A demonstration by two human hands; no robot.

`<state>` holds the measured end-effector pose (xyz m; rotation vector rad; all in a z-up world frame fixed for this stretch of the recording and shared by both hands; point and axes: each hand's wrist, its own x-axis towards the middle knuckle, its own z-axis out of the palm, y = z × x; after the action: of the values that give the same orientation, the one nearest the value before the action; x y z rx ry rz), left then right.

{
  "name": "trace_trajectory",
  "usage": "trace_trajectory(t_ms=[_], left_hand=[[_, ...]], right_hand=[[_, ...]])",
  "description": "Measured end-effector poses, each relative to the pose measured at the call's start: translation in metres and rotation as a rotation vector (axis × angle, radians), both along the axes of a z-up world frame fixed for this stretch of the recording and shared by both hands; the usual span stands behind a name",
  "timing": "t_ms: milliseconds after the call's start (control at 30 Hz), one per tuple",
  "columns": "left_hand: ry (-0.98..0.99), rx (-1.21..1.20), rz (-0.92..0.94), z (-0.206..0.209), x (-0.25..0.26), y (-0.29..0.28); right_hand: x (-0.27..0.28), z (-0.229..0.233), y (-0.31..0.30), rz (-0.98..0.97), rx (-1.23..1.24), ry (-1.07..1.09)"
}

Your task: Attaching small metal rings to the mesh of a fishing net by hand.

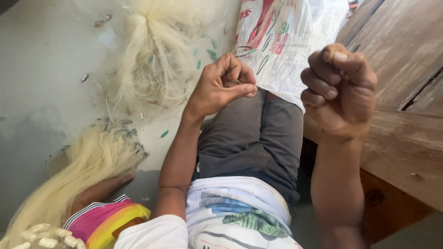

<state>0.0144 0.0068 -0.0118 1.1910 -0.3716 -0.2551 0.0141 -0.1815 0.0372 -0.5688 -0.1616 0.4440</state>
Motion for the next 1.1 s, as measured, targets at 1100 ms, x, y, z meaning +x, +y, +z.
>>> trace_trajectory(t_ms=[1100], left_hand=[[0.047, -0.060, -0.076, -0.003, -0.004, 0.005]], right_hand=[[-0.001, 0.027, 0.037, -0.219, -0.340, 0.030]])
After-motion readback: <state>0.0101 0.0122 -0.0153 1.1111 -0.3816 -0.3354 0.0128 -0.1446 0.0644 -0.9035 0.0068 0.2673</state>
